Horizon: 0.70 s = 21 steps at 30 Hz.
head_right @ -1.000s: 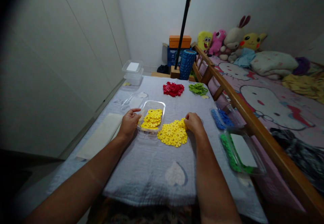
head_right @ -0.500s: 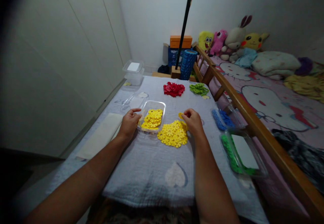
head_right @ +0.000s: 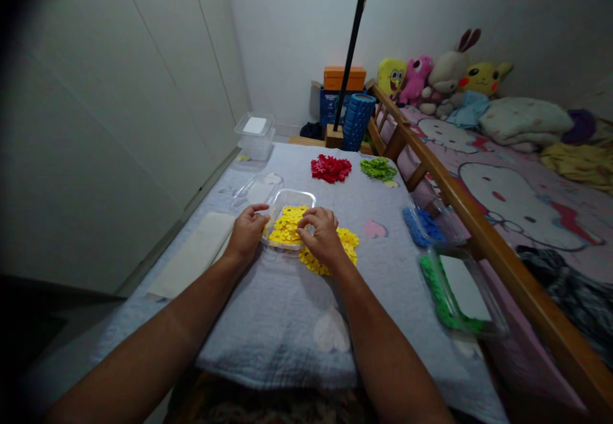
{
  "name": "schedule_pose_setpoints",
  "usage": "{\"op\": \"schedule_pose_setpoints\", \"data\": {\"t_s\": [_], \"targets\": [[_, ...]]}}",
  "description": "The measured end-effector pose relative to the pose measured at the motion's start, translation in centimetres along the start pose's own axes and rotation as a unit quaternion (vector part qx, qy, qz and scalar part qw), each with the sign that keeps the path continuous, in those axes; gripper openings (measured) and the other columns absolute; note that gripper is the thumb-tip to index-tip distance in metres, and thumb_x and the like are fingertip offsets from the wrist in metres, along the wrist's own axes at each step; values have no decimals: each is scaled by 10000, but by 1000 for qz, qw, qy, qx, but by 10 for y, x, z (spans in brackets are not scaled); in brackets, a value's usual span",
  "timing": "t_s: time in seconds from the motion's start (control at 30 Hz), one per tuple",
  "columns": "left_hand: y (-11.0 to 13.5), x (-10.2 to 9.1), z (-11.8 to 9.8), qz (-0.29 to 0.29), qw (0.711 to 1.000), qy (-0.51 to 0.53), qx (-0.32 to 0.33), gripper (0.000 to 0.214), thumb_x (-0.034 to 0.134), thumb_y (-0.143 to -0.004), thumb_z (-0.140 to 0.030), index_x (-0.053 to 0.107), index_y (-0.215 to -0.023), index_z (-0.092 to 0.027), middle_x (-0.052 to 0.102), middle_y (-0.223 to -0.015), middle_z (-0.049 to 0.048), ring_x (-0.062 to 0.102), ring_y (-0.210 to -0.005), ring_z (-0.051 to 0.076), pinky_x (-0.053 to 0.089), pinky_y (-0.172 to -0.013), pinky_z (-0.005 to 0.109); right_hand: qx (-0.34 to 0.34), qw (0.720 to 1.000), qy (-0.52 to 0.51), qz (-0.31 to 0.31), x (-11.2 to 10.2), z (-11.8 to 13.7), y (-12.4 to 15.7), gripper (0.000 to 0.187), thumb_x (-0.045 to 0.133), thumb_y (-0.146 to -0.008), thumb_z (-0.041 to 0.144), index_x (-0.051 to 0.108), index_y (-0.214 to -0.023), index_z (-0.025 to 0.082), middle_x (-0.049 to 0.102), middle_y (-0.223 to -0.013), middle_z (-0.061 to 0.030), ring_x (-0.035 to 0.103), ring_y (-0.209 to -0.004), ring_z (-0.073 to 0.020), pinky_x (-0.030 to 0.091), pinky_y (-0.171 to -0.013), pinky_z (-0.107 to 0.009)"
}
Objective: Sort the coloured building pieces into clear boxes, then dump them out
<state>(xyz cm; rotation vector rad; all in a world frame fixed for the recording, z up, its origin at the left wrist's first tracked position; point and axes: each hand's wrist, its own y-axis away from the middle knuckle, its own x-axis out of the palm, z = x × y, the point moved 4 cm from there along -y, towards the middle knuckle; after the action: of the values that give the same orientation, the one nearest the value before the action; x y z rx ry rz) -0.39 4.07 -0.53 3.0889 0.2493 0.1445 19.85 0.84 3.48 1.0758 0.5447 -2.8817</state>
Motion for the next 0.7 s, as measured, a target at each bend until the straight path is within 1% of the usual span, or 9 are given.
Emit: {"op": "schedule_pose_setpoints", "data": {"t_s": [0.13,0.23,0.37,0.43,0.5,0.57,0.7], "targets": [[-1,-1,1,0,1000,-5,4,397,704,-685,-327,651,-1047,-171,389,-565,-108,346,-494,93,271,-514,226,-1,1000,24,5,4,-3,1,72,679,-868,220,734,-833,251,673,-1256,-78,513,-1277,-288,333,-1136,-503],[-2,-1,2,0,1000,-9,7,399,701,-687,-332,653,-1047,-168,382,-564,-108,344,-498,93,267,-518,226,-6,999,27,-23,0,-9,1,103,652,-891,233,752,-903,256,664,-1292,-83,520,-1284,-284,347,-1142,-499],[-1,-1,1,0,1000,-17,8,412,691,-687,-343,651,-1055,-163,380,-564,-109,342,-501,95,265,-514,228,15,997,41,-68,-19,-27,-2,156,636,-891,253,764,-982,253,665,-1271,-93,543,-1268,-288,372,-1137,-501],[-1,-1,1,0,1000,-18,7,413,688,-686,-345,648,-1054,-164,375,-560,-112,335,-498,95,259,-507,230,43,995,62,-70,-30,-39,-3,164,640,-882,255,769,-982,248,667,-1258,-99,552,-1261,-295,377,-1134,-503],[-1,0,0,0,1000,-15,6,415,688,-683,-349,644,-1052,-164,368,-555,-115,326,-494,94,257,-504,231,76,992,92,-42,-40,-50,-3,160,652,-870,261,775,-973,251,666,-1263,-100,559,-1257,-300,384,-1128,-499],[0,0,0,1,1000,-11,6,416,688,-682,-351,641,-1051,-164,368,-554,-116,325,-495,93,260,-505,230,99,987,122,12,-44,-58,-1,164,671,-860,275,781,-980,260,662,-1288,-95,557,-1266,-303,390,-1122,-487],[0,0,0,0,1000,-9,5,418,687,-688,-352,639,-1059,-164,369,-552,-118,322,-490,92,260,-500,232,102,971,180,121,-44,-64,5,215,698,-839,279,788,-1034,273,658,-1332,-84,543,-1294,-299,376,-1125,-461]]}}
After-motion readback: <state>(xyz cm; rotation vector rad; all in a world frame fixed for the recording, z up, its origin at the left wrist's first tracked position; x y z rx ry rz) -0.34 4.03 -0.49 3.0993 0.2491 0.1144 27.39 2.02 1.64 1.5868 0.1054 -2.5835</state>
